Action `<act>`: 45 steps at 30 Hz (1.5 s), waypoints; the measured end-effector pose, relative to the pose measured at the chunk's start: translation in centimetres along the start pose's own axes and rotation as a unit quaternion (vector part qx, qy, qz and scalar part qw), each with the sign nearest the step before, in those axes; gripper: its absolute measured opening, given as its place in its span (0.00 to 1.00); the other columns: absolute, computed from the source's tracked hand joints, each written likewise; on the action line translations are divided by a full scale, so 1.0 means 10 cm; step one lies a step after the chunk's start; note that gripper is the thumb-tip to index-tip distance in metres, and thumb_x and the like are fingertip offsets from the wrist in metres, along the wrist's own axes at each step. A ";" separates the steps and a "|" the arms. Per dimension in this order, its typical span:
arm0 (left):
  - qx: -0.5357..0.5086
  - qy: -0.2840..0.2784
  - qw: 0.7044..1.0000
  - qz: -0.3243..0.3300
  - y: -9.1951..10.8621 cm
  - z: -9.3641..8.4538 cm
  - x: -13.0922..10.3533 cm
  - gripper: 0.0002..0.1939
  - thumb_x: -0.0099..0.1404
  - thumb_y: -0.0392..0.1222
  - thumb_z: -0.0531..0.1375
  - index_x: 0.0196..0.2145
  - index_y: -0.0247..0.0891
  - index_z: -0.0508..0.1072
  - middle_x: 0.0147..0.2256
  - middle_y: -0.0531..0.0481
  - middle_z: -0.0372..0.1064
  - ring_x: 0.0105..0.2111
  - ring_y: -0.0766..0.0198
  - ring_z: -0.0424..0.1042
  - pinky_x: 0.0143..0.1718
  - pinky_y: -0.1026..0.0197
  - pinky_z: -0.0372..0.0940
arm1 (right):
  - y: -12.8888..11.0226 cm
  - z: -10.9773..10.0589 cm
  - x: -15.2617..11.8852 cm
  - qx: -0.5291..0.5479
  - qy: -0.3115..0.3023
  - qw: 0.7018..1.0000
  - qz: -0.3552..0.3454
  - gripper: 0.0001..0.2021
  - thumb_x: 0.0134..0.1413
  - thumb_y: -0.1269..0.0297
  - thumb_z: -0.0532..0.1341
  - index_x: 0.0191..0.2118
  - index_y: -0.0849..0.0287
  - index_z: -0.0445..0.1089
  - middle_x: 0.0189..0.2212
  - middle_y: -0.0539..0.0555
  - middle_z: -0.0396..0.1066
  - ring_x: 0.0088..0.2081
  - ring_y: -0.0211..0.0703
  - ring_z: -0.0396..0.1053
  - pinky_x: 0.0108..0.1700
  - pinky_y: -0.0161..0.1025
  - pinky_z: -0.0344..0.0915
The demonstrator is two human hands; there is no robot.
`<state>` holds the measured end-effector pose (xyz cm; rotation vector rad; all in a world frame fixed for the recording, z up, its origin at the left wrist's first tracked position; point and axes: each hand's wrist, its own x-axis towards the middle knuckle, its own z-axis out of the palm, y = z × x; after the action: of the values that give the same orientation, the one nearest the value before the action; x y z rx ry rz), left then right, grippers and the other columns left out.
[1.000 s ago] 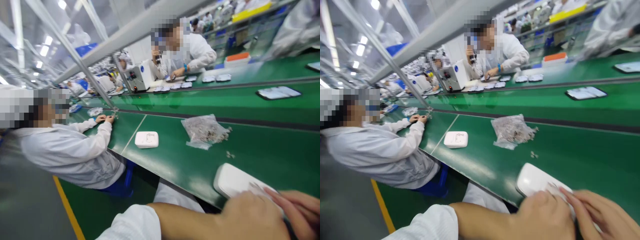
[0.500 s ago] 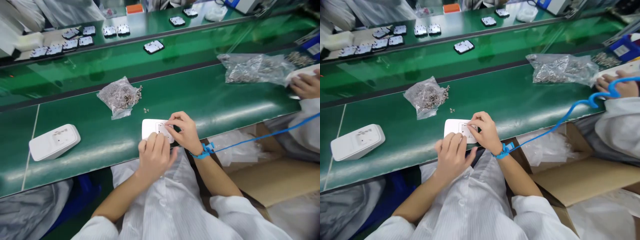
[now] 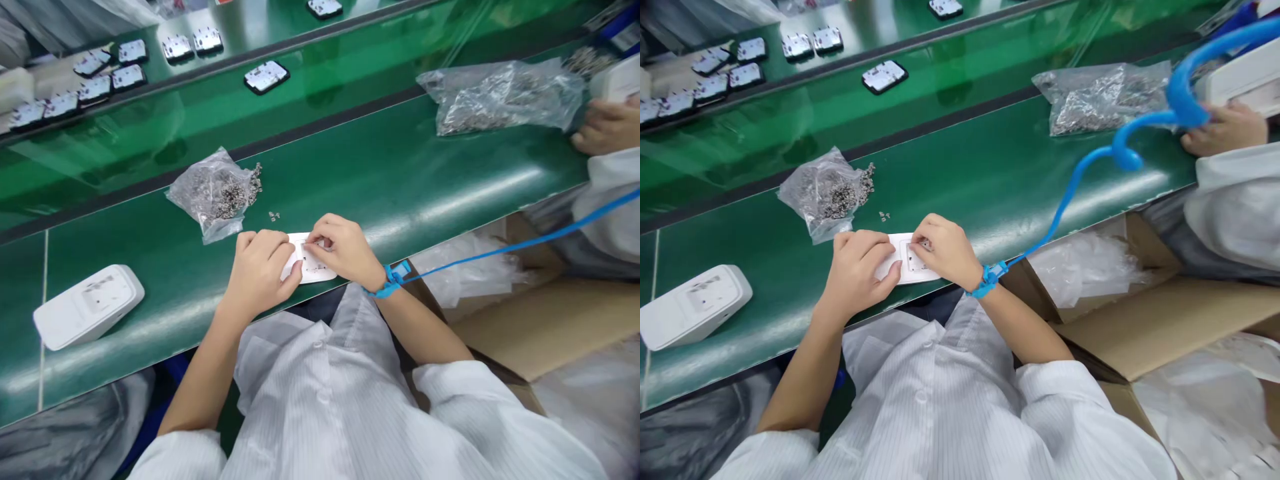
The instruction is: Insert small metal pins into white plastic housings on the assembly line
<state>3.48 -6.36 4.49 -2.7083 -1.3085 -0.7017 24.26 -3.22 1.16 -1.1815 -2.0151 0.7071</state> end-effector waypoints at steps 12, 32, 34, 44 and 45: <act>0.114 -0.024 0.993 0.001 0.14 0.05 -0.03 0.16 0.72 0.54 0.58 0.46 0.41 0.77 0.45 0.43 0.75 0.38 0.54 0.64 0.40 0.50 0.51 | 0.06 0.01 0.00 0.018 -0.002 1.000 -0.016 0.03 0.59 0.69 0.67 0.35 0.58 0.73 0.38 0.53 0.71 0.37 0.42 0.68 0.38 0.39 0.64; 0.142 -0.051 0.988 -0.019 0.29 -0.01 0.05 0.14 0.75 0.53 0.57 0.40 0.41 0.76 0.42 0.44 0.76 0.36 0.56 0.63 0.40 0.49 0.43 | 0.16 0.11 -0.21 -0.017 0.061 0.992 -0.111 0.15 0.72 0.65 0.56 0.36 0.53 0.78 0.39 0.56 0.73 0.39 0.45 0.67 0.42 0.46 0.68; 0.143 -0.047 0.988 -0.019 0.30 -0.01 0.06 0.15 0.75 0.53 0.57 0.38 0.41 0.76 0.41 0.45 0.76 0.36 0.56 0.63 0.39 0.49 0.43 | 0.16 0.10 -0.21 -0.025 0.053 0.991 -0.116 0.14 0.72 0.65 0.55 0.37 0.53 0.78 0.39 0.56 0.73 0.39 0.45 0.67 0.42 0.46 0.67; 0.130 -0.036 0.991 -0.016 0.34 0.03 -0.04 0.16 0.75 0.55 0.56 0.47 0.42 0.76 0.49 0.44 0.77 0.38 0.55 0.66 0.42 0.48 0.44 | 0.13 0.07 -0.17 0.030 0.058 0.997 -0.052 0.03 0.62 0.67 0.62 0.41 0.56 0.72 0.36 0.54 0.72 0.37 0.43 0.69 0.40 0.42 0.66; 0.136 -0.030 0.990 -0.011 0.35 0.03 -0.06 0.17 0.75 0.56 0.56 0.46 0.42 0.76 0.49 0.44 0.77 0.39 0.55 0.67 0.43 0.48 0.44 | 0.12 0.06 -0.14 0.036 0.053 0.997 -0.036 0.03 0.60 0.68 0.63 0.40 0.57 0.71 0.35 0.53 0.71 0.36 0.43 0.69 0.39 0.40 0.66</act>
<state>5.94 -8.95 4.50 -2.5171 -1.3395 -0.4100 24.93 -4.03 -0.52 -1.0766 -1.9183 0.6617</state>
